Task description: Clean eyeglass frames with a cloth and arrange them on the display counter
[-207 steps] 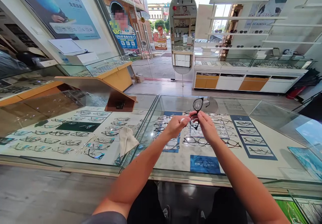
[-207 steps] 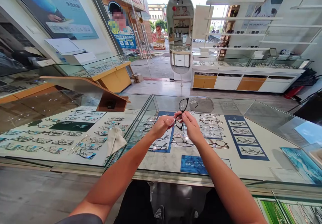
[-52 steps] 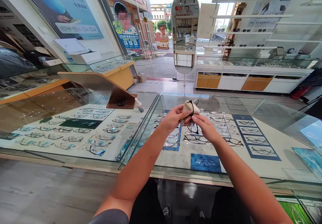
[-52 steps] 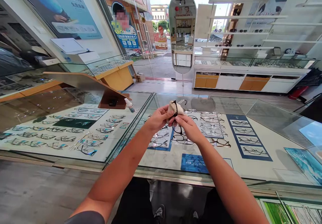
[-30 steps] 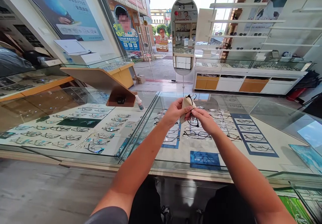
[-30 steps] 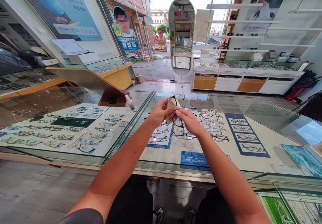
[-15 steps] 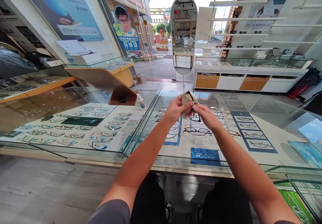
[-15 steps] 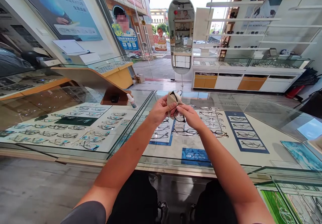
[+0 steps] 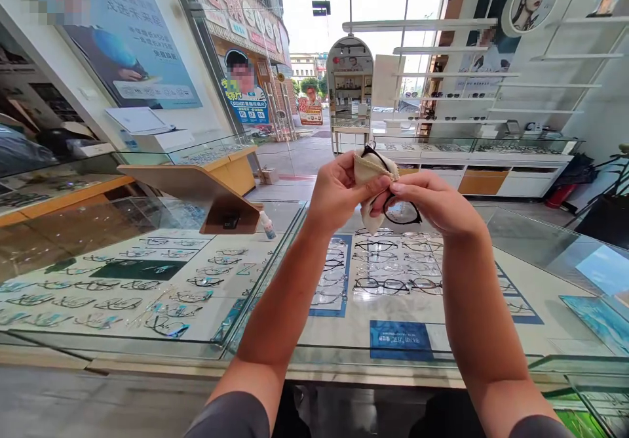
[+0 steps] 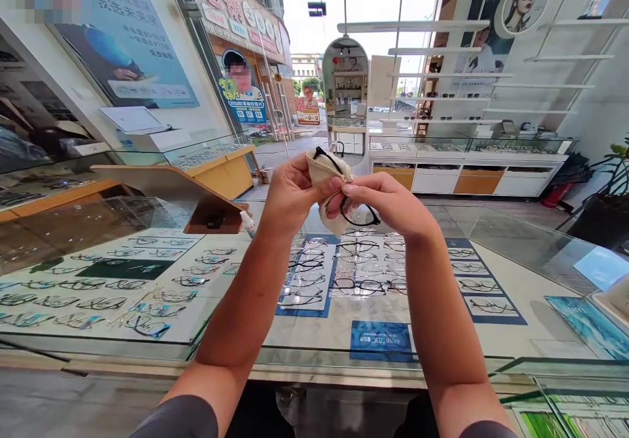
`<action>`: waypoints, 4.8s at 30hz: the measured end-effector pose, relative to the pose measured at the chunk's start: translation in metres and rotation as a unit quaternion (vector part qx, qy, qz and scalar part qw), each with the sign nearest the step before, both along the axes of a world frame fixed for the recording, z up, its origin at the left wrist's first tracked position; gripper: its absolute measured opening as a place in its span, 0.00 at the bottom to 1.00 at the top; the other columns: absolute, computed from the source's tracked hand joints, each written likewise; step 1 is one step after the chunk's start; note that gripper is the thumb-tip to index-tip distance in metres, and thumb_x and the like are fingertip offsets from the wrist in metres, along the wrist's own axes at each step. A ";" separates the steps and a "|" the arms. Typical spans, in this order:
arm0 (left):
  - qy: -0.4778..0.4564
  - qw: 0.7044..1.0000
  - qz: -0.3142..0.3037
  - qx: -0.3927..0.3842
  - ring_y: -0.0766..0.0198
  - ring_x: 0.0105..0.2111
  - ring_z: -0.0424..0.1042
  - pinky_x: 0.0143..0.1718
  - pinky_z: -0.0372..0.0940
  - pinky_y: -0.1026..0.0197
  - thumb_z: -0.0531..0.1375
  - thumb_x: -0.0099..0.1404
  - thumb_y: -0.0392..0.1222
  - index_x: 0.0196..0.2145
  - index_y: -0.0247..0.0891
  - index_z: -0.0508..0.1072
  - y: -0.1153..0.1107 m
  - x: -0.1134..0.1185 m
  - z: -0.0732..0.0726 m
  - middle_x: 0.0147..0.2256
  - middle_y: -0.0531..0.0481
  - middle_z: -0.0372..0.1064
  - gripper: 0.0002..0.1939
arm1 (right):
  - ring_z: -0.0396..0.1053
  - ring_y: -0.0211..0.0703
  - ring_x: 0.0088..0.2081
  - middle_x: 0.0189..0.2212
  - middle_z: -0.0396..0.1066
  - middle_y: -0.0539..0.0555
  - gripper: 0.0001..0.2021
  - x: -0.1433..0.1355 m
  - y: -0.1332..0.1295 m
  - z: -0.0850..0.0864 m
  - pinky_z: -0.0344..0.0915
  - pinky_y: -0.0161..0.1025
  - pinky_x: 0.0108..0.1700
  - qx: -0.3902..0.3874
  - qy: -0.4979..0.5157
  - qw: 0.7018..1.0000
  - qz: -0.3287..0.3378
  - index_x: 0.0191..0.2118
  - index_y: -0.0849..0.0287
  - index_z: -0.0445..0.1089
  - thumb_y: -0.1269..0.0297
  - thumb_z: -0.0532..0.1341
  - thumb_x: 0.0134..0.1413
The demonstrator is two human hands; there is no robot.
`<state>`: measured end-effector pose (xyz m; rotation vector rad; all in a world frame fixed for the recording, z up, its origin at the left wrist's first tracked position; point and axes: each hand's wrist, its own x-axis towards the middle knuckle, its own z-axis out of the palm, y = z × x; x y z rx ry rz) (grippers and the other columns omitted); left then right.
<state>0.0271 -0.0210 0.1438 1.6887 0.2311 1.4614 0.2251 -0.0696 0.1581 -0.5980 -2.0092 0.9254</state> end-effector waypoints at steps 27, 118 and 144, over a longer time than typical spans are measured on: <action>0.095 0.993 -0.067 -0.011 0.59 0.40 0.78 0.43 0.74 0.59 0.77 0.62 0.50 0.45 0.37 0.80 0.014 -0.027 -0.003 0.41 0.44 0.81 0.20 | 0.76 0.42 0.38 0.35 0.82 0.55 0.16 -0.006 0.005 -0.012 0.72 0.41 0.46 -0.078 0.075 0.992 -0.070 0.36 0.56 0.84 0.49 0.68 0.67; -0.201 0.920 -0.038 -0.333 0.57 0.46 0.84 0.56 0.77 0.54 0.66 0.76 0.45 0.45 0.33 0.80 0.036 -0.006 -0.007 0.42 0.42 0.84 0.11 | 0.69 0.43 0.40 0.38 0.80 0.51 0.12 -0.026 0.020 -0.021 0.63 0.44 0.51 -0.015 0.137 0.977 -0.164 0.36 0.52 0.82 0.57 0.63 0.69; -0.018 0.965 -0.150 -0.216 0.54 0.46 0.84 0.50 0.75 0.56 0.78 0.61 0.55 0.47 0.40 0.88 0.038 -0.003 -0.022 0.45 0.43 0.86 0.21 | 0.73 0.47 0.51 0.46 0.81 0.51 0.12 -0.030 0.041 -0.033 0.65 0.47 0.62 -0.037 0.256 0.954 -0.149 0.45 0.48 0.85 0.49 0.70 0.64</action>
